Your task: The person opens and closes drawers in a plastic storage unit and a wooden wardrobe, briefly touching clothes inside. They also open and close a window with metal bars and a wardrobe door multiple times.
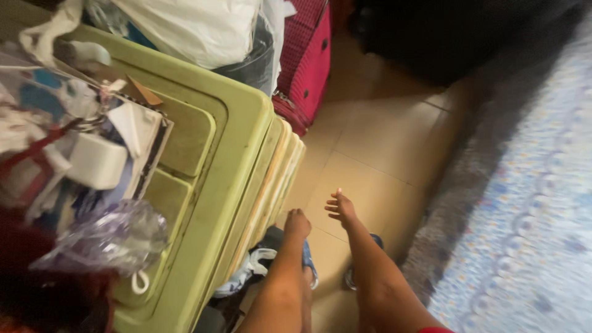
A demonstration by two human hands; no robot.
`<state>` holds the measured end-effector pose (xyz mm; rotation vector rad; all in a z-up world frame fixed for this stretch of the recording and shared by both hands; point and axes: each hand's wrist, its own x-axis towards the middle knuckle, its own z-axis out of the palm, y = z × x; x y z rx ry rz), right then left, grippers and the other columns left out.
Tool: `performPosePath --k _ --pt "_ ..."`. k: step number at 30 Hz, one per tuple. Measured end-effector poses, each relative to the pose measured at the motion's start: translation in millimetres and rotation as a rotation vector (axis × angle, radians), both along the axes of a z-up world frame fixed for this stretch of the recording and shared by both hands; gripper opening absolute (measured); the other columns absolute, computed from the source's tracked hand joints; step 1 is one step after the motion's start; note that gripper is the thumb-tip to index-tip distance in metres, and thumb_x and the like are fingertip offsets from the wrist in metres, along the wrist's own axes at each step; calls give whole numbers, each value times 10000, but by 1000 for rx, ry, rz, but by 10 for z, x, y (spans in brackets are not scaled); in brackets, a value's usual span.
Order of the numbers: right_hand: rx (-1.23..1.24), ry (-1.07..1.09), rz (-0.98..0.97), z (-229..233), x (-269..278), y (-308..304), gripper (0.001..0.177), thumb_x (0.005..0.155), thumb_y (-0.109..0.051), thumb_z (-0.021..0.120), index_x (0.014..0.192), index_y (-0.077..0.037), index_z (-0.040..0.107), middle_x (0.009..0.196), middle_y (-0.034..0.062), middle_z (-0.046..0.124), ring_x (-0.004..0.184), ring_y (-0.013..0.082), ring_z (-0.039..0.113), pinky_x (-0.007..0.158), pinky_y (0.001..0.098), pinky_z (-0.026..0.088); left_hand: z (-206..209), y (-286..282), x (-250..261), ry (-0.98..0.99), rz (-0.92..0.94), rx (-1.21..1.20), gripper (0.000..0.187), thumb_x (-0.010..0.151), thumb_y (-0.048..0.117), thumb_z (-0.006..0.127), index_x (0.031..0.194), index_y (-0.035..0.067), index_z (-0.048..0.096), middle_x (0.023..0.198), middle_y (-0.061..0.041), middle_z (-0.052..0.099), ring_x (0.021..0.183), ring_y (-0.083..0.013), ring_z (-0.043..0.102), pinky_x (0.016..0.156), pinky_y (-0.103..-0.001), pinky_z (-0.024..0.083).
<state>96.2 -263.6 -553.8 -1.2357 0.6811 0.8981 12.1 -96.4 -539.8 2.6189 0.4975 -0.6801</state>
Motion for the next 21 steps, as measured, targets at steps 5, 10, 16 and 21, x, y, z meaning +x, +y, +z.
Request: performPosePath --k 5,10,16,21 --pt "12 24 -41 -649 148 268 771 949 -685 460 1415 -76 544 1272 192 670 1075 344 694 893 530 547 -630 236 320 13 32 12 539 873 141 631 1363 -46 505 1475 -231 465 1395 -385 447 1134 -434 401" --pt "58 71 -78 -1160 120 389 735 970 -638 472 1427 -65 530 1305 208 661 1100 347 690 901 534 553 -1187 428 479 83 128 19 591 908 170 616 1449 3 444 1530 -212 419 1383 -378 469 1100 -469 449" --pt "25 75 -58 -1573 53 525 671 996 -572 486 1418 -53 535 1301 203 660 1090 335 692 886 506 552 -1661 545 693 166 216 2 696 897 142 631 1510 -32 349 1585 -212 343 1369 -401 469 1067 -500 469" --pt "38 22 -120 -1794 164 606 593 1000 -501 515 1378 -45 544 1276 203 665 1068 333 697 869 492 554 -1853 546 682 180 216 -3 754 886 154 647 1532 -51 315 1576 -215 363 1404 -387 450 1139 -458 425"
